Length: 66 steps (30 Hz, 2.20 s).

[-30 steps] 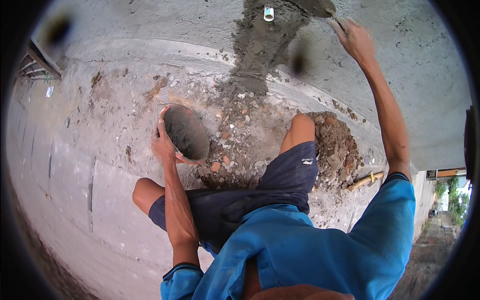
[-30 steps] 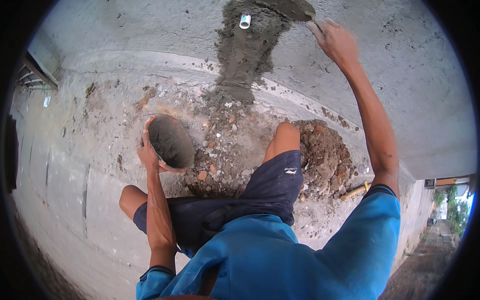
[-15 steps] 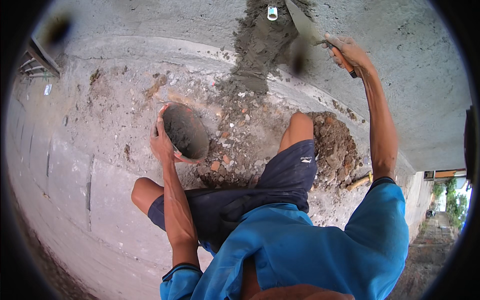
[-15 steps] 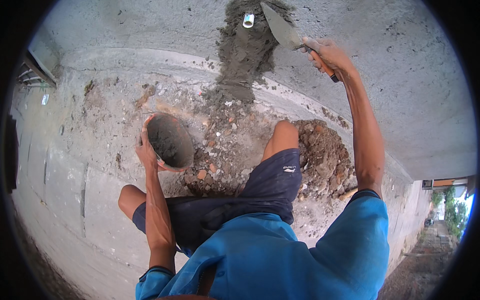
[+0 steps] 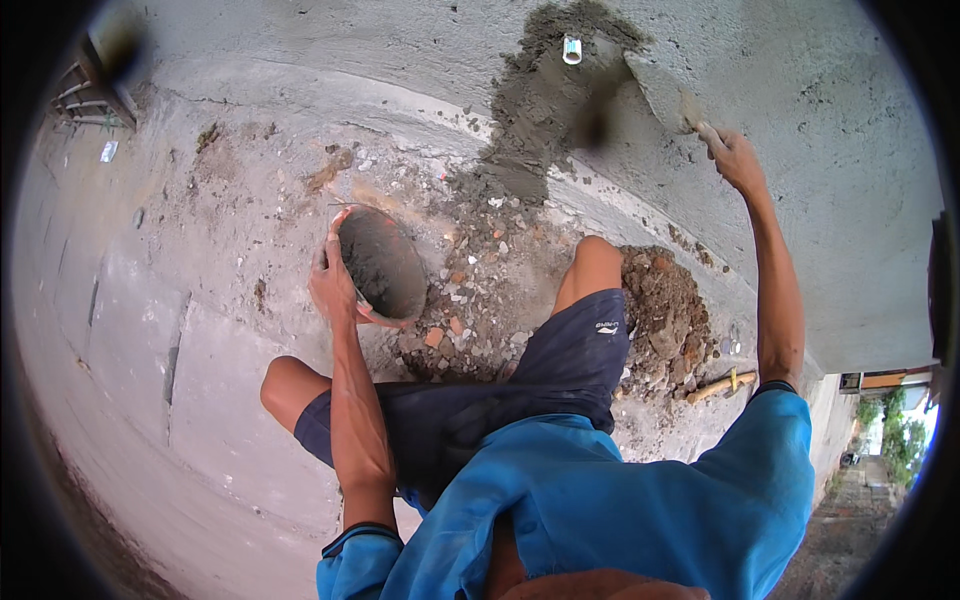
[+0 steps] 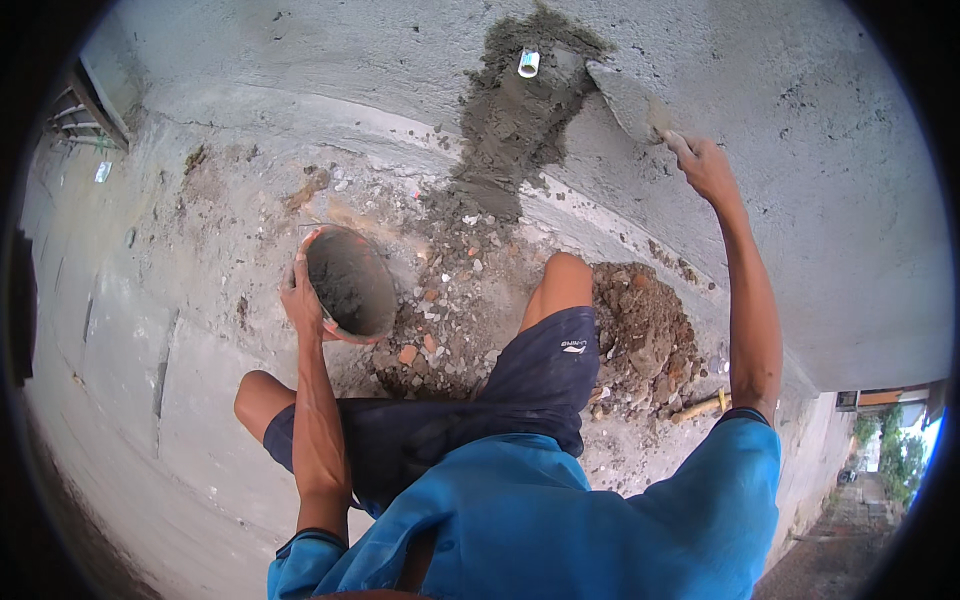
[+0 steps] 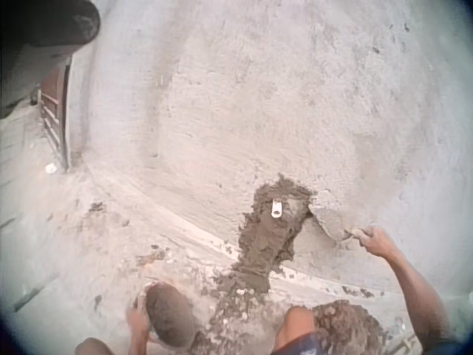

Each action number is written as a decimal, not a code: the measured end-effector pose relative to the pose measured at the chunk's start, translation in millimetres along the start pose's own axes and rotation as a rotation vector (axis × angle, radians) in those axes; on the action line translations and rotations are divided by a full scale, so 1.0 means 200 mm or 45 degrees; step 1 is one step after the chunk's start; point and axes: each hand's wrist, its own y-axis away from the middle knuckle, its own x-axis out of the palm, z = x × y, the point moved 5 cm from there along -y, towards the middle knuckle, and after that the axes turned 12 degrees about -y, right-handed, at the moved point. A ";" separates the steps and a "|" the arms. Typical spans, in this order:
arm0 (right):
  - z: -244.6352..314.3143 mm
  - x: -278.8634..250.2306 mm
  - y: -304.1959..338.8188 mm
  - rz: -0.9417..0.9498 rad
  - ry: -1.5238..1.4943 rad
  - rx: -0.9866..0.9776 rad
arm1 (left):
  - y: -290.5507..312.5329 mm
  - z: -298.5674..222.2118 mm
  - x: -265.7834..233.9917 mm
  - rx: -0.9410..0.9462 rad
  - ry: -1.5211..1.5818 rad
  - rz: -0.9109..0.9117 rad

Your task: The person patches the base of a concrete wall by scooping cement from a bucket with a trowel and smoothing it over a small hole.

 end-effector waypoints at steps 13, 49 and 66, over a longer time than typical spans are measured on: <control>0.36 0.08 -0.11 -0.203 0.362 -0.456 | 0.07 -0.15 -0.04 -0.035 -0.127 0.005; 0.60 0.05 -0.13 -0.072 0.262 -0.292 | 0.08 -0.17 -0.07 -0.054 -0.008 0.052; 0.53 1.09 0.87 0.161 -1.622 0.439 | -0.01 -0.03 0.00 0.000 0.051 0.015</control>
